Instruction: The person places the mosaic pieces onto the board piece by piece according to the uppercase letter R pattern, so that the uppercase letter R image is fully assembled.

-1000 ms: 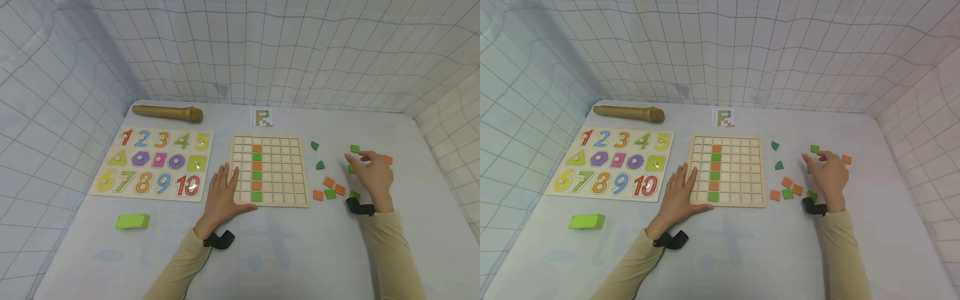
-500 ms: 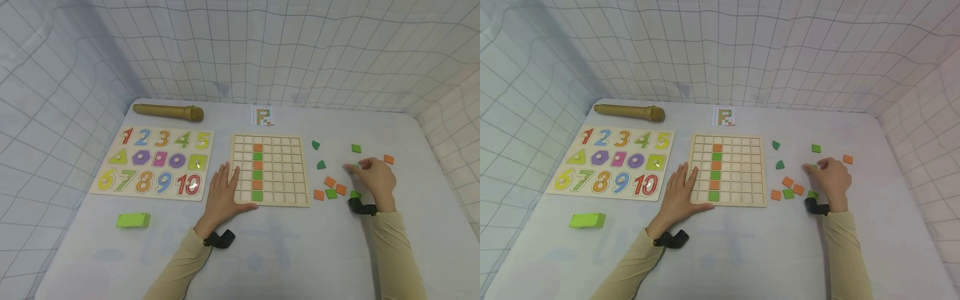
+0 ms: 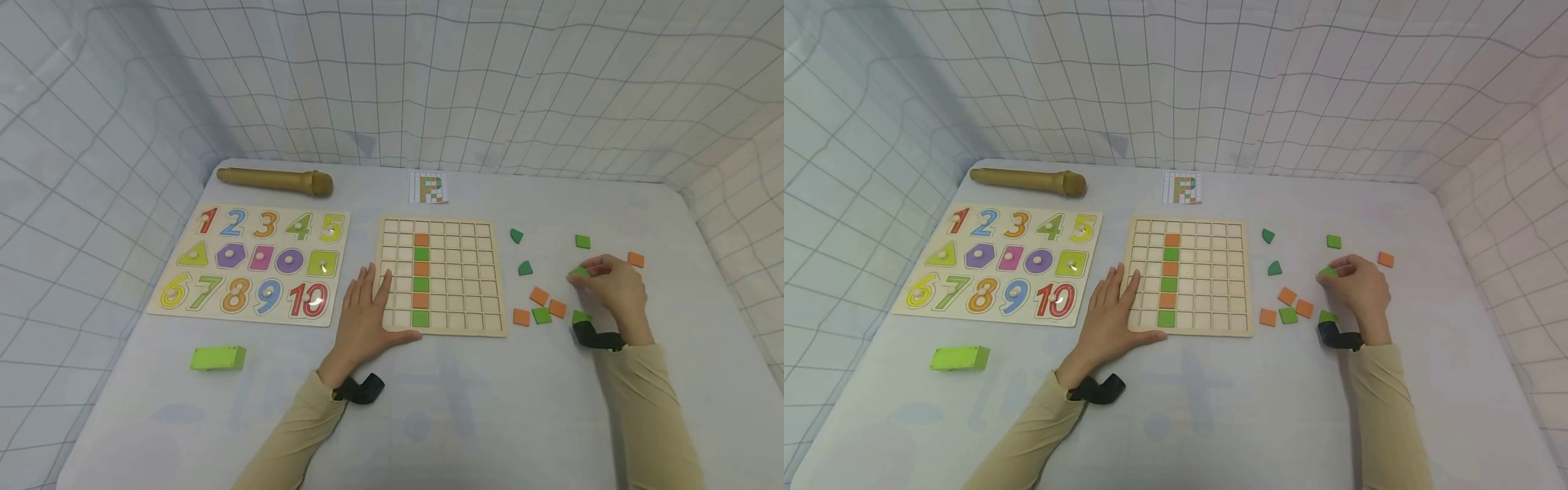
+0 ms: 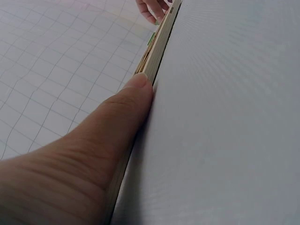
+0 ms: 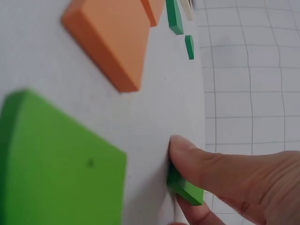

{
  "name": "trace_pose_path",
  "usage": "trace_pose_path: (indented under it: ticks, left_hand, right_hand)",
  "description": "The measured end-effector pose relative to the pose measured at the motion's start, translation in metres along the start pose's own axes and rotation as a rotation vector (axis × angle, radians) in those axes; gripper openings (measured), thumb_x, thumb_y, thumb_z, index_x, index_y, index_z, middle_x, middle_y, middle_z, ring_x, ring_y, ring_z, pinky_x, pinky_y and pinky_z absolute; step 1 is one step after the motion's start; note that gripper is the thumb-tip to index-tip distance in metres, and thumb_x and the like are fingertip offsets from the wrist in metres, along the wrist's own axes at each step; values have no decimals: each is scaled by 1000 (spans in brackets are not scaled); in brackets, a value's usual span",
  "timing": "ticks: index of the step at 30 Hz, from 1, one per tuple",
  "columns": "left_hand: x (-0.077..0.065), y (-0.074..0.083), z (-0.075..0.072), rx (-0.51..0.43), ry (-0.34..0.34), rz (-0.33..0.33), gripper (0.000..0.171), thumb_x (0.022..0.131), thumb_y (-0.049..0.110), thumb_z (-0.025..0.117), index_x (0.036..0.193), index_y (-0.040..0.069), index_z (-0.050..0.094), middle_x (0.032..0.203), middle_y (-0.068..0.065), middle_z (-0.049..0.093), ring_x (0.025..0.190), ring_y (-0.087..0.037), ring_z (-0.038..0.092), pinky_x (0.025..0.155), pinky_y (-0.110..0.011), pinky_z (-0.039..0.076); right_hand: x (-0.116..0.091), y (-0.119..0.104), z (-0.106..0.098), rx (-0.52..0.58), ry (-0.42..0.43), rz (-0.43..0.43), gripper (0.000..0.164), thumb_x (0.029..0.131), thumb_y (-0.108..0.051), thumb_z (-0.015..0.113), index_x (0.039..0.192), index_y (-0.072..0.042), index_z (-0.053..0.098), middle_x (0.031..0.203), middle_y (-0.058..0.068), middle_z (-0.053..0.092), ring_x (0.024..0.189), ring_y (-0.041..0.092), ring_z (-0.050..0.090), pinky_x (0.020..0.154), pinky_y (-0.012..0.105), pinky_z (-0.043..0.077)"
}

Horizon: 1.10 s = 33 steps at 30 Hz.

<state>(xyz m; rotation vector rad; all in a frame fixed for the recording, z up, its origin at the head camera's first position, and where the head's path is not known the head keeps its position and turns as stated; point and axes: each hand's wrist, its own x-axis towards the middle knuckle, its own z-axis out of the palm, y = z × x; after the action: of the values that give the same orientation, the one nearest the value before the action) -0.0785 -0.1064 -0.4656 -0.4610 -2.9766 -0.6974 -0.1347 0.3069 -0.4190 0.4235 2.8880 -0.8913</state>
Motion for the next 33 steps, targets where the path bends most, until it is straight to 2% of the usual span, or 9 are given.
trace_pose_path:
  ticks: [3,7,13,18,24,28,33]
  left_hand:
    - [0,0,0,3,-2,0,116,65,69,71,150,5,24,155,-21,10,142,-34,4,113,-46,4]
    - [0,0,-1,5,-10,-4,116,65,69,71,150,6,24,155,-21,10,142,-34,3,113,-46,4]
    - [1,1,-3,0,-4,-2,116,65,68,72,150,5,25,155,-22,11,142,-34,4,113,-47,5]
    - [1,1,-2,-5,1,0,115,65,68,72,150,5,25,155,-22,11,142,-35,5,113,-47,6]
    - [1,1,-1,-2,-10,-6,116,65,68,72,150,5,24,155,-21,10,142,-34,3,113,-47,4]
    - [1,2,-2,-1,-8,-9,116,65,68,72,150,5,24,155,-20,10,142,-33,3,113,-47,4]
    - [0,2,-2,-2,-9,-9,116,65,68,72,150,5,24,155,-21,10,142,-33,3,113,-46,4]
  right_hand:
    - [-1,-3,1,-5,14,-12,42,83,-28,72,114,-1,61,109,24,60,92,37,54,61,35,38]
    - [-2,-13,3,-23,84,-60,36,85,-27,72,108,0,66,99,22,64,83,33,57,54,32,39]
    - [-1,-49,19,78,153,-211,30,82,-25,76,93,1,69,83,17,67,73,25,56,56,31,38]
    - [8,-82,37,176,101,-336,25,79,-22,79,86,-2,68,78,11,66,62,17,49,51,26,36]
    - [19,-125,59,256,-4,-394,22,79,-22,79,88,-4,70,84,8,68,64,17,50,53,27,36]
    - [24,-148,73,224,-76,-421,20,84,-21,74,95,-4,72,90,10,69,72,21,56,58,30,40]
    - [28,-164,87,168,-143,-458,18,87,-20,70,98,-5,73,92,10,69,77,24,59,60,33,43]
